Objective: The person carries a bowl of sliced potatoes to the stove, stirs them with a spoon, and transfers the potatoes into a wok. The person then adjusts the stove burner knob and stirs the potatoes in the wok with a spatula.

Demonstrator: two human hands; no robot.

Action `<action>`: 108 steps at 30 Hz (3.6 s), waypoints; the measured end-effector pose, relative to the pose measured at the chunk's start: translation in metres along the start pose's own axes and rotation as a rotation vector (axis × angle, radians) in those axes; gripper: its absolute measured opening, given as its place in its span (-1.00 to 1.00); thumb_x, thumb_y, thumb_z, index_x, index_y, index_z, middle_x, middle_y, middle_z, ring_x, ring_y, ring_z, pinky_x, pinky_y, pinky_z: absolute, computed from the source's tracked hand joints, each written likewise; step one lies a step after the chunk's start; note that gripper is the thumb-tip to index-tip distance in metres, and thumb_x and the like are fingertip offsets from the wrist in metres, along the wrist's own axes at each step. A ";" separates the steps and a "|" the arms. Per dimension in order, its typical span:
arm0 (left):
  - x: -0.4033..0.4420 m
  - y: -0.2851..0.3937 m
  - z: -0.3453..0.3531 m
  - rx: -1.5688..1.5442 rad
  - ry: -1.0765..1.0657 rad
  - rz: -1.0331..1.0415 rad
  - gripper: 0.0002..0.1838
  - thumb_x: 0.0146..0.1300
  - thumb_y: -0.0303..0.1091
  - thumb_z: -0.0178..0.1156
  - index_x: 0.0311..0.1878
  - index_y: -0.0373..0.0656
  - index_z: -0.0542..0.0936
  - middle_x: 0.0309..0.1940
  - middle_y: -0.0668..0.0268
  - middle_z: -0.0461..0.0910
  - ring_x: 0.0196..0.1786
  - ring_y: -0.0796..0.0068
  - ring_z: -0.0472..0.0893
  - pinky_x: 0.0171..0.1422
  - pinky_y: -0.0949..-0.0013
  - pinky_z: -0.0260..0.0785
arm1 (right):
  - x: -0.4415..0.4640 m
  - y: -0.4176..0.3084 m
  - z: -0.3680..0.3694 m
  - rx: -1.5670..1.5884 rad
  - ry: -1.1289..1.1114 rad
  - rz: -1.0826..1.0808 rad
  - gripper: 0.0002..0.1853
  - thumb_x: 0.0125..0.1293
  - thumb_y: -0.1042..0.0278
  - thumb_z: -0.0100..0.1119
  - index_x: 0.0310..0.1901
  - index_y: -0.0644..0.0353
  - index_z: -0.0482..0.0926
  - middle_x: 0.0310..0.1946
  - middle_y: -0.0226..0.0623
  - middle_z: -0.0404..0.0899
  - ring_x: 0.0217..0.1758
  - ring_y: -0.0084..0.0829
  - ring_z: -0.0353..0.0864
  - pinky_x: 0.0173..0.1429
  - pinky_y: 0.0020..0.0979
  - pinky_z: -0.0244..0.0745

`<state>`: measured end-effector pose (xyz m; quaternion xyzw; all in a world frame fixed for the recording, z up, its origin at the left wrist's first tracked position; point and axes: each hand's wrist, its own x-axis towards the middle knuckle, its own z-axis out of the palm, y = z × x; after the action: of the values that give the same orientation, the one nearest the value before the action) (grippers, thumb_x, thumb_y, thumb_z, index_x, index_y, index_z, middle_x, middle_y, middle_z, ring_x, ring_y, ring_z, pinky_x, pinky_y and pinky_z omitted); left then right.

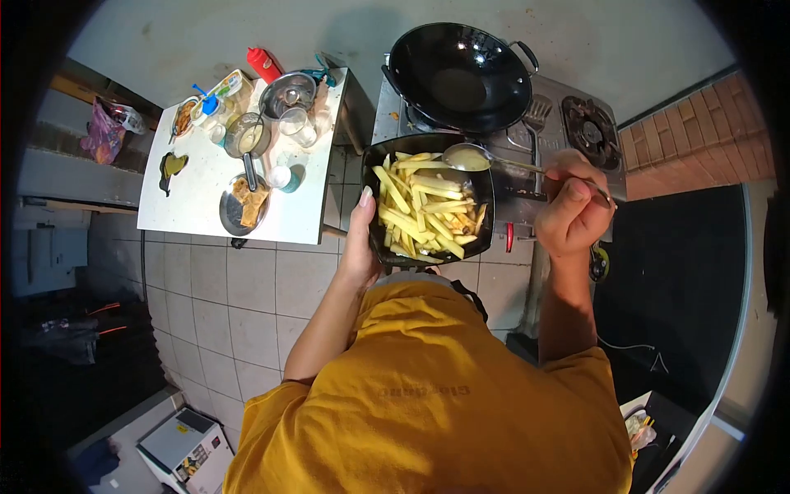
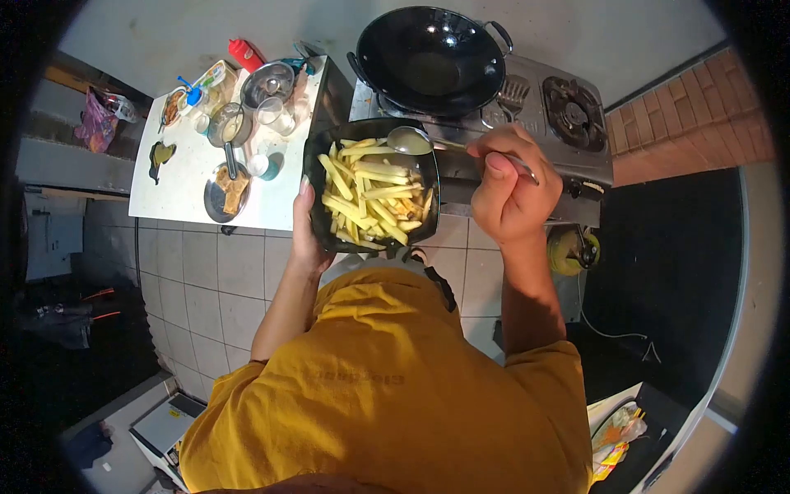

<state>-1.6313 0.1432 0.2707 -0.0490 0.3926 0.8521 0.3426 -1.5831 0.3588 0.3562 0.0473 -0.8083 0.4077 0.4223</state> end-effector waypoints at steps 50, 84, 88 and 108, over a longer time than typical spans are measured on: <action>0.027 -0.008 0.003 0.063 -0.101 -0.020 -0.32 0.31 0.18 -0.12 0.28 -0.19 0.23 0.14 0.15 0.39 0.16 0.29 0.45 0.21 0.22 0.33 | -0.018 -0.051 0.008 -0.171 -0.065 -0.019 -0.91 0.27 0.50 0.03 -0.35 0.34 0.44 -0.53 -0.26 0.54 -0.55 -0.33 0.44 -0.43 -0.43 0.35; 0.043 -0.081 0.082 0.022 -0.497 -0.272 -0.44 0.38 0.02 -0.12 0.28 -0.17 0.22 0.18 0.22 0.39 0.19 0.35 0.43 0.24 0.27 0.33 | -0.069 -0.036 -0.076 -0.128 0.489 0.543 -0.77 0.40 0.35 -0.02 -0.32 0.34 0.49 -0.63 -0.49 0.39 -0.57 -0.70 0.28 -0.46 -0.61 0.22; 0.042 -0.105 0.101 0.061 -0.559 -0.306 -0.42 0.37 0.05 -0.13 0.28 -0.16 0.22 0.18 0.22 0.39 0.19 0.34 0.43 0.24 0.26 0.33 | -0.087 -0.042 -0.109 0.080 0.452 0.658 -0.74 0.46 0.30 -0.18 -0.23 0.31 0.43 -0.32 -0.32 0.48 -0.56 -0.72 0.26 -0.49 -0.65 0.15; 0.059 -0.101 0.106 0.119 -0.555 -0.337 -0.38 0.35 0.11 -0.15 0.31 -0.11 0.22 0.21 0.26 0.36 0.21 0.36 0.41 0.26 0.27 0.30 | -0.090 -0.045 -0.099 -0.242 0.562 0.493 -0.79 0.40 0.45 -0.08 -0.31 0.36 0.52 -0.61 -0.37 0.46 -0.64 -0.67 0.32 -0.50 -0.59 0.23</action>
<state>-1.5938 0.2954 0.2586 0.1405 0.3197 0.7399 0.5750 -1.4427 0.3741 0.3494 -0.3118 -0.6904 0.3957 0.5192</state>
